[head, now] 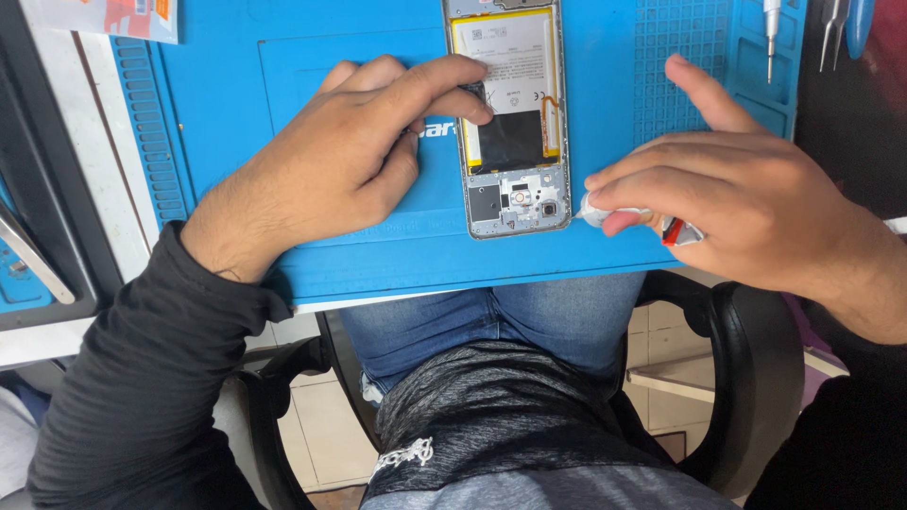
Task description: The person uses a screwdriver to remove screws from a disassembled smartphone placed on a blue mat. Then they apply adhesive from a tube along the inner frame of the phone chassis.
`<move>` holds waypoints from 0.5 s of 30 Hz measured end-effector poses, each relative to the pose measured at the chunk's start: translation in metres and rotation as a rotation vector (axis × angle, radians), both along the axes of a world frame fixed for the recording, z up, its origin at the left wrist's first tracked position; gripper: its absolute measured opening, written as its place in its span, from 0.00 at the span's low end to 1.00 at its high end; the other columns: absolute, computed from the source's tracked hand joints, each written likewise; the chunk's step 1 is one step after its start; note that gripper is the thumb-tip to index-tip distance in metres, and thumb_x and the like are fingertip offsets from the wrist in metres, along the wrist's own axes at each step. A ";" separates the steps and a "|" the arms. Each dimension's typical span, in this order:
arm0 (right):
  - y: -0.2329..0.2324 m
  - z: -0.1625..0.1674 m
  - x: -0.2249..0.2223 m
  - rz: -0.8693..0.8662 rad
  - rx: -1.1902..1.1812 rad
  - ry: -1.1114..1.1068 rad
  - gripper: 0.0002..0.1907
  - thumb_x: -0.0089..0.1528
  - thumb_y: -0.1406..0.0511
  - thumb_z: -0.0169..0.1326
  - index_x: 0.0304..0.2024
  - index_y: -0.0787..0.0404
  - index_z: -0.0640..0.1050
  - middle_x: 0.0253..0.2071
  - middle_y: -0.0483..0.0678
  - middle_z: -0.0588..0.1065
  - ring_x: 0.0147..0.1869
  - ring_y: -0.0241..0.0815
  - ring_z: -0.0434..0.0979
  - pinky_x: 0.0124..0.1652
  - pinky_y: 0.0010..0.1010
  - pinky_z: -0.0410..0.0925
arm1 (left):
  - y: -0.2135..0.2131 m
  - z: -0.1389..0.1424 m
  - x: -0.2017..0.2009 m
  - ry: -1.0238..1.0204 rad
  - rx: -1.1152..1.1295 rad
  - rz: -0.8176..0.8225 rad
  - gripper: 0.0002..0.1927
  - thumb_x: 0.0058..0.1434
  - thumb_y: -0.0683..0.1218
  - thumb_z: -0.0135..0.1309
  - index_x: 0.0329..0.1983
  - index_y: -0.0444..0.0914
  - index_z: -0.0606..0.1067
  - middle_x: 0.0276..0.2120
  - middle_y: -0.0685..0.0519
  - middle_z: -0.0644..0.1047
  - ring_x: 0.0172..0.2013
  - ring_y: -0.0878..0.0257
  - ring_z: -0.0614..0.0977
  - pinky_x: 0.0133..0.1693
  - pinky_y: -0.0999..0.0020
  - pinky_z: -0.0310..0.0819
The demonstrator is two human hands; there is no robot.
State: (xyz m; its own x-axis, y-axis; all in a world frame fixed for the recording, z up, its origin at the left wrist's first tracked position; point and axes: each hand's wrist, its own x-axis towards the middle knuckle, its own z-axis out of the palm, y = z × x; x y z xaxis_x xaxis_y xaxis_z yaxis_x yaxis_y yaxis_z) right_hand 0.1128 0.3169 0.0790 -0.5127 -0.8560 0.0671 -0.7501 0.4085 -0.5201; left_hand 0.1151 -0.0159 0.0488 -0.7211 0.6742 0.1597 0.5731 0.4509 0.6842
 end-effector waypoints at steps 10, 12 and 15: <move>0.048 -0.009 0.001 -0.276 -0.200 -0.045 0.11 0.61 0.79 0.58 0.43 0.64 0.75 0.46 0.56 0.79 0.47 0.44 0.83 0.75 0.58 0.65 | 0.006 0.005 0.006 0.077 0.059 0.114 0.33 0.62 0.33 0.48 0.72 0.39 0.61 0.63 0.55 0.77 0.54 0.56 0.72 0.61 0.61 0.59; 0.064 -0.018 0.004 -0.267 -0.316 0.050 0.08 0.65 0.76 0.57 0.44 0.65 0.73 0.45 0.57 0.78 0.52 0.51 0.82 0.71 0.57 0.68 | 0.024 0.006 0.008 0.131 0.038 0.136 0.37 0.58 0.34 0.49 0.73 0.37 0.61 0.63 0.50 0.75 0.55 0.53 0.71 0.59 0.58 0.59; 0.085 -0.032 0.010 -0.374 -0.548 0.011 0.07 0.76 0.67 0.49 0.53 0.64 0.71 0.58 0.59 0.73 0.60 0.49 0.79 0.65 0.45 0.73 | 0.080 -0.002 0.034 0.195 0.192 0.005 0.37 0.53 0.35 0.49 0.70 0.36 0.60 0.63 0.39 0.69 0.57 0.46 0.71 0.58 0.51 0.65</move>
